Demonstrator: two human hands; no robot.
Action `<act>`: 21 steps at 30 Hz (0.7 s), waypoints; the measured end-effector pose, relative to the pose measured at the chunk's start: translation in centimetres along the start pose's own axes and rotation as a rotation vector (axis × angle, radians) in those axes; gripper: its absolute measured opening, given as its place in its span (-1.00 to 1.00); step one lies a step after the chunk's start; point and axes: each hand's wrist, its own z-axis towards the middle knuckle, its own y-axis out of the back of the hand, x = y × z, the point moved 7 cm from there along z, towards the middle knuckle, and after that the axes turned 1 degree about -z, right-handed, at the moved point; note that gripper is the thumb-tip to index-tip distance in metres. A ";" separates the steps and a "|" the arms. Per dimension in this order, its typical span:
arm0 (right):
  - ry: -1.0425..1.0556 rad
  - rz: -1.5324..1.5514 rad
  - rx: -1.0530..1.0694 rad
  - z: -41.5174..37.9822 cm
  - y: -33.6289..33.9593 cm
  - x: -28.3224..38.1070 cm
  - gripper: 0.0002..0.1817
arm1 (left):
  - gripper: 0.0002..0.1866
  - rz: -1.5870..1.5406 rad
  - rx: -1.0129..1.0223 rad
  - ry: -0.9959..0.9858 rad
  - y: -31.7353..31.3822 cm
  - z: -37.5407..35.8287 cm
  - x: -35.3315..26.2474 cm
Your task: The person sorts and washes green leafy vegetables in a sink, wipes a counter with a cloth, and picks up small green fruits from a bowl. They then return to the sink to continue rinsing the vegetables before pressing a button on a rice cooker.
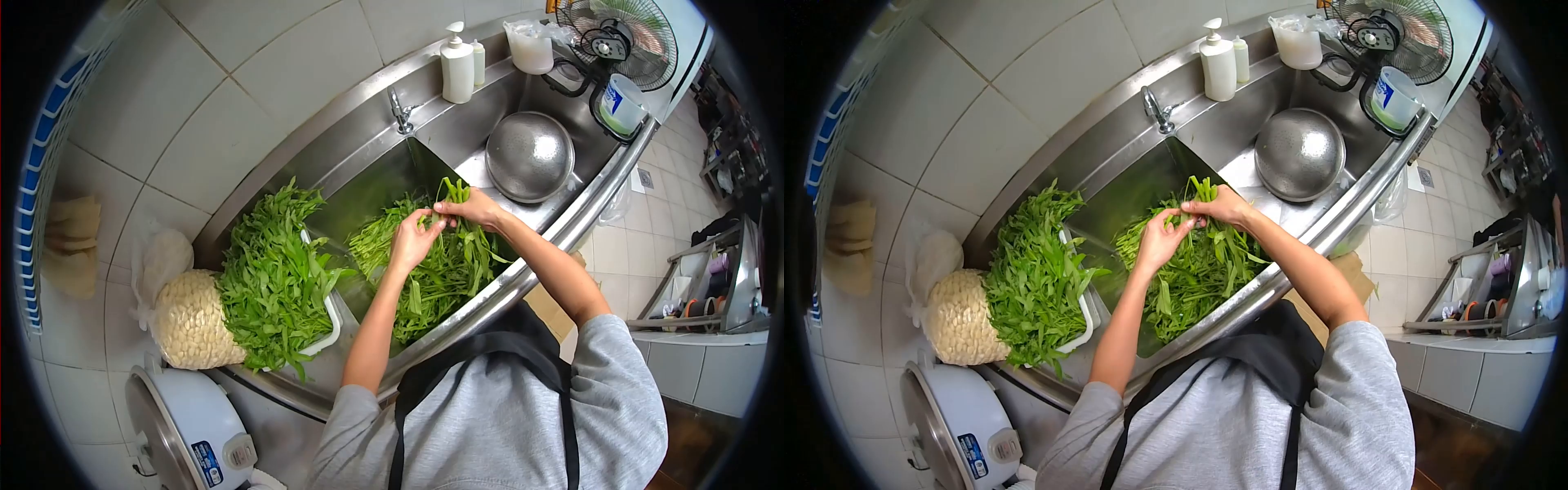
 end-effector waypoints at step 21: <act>-0.078 -0.111 -0.153 -1.1 0.9 3.2 -0.76 | -0.77 0.348 -0.199 -0.304 -0.1 0.4 -3.8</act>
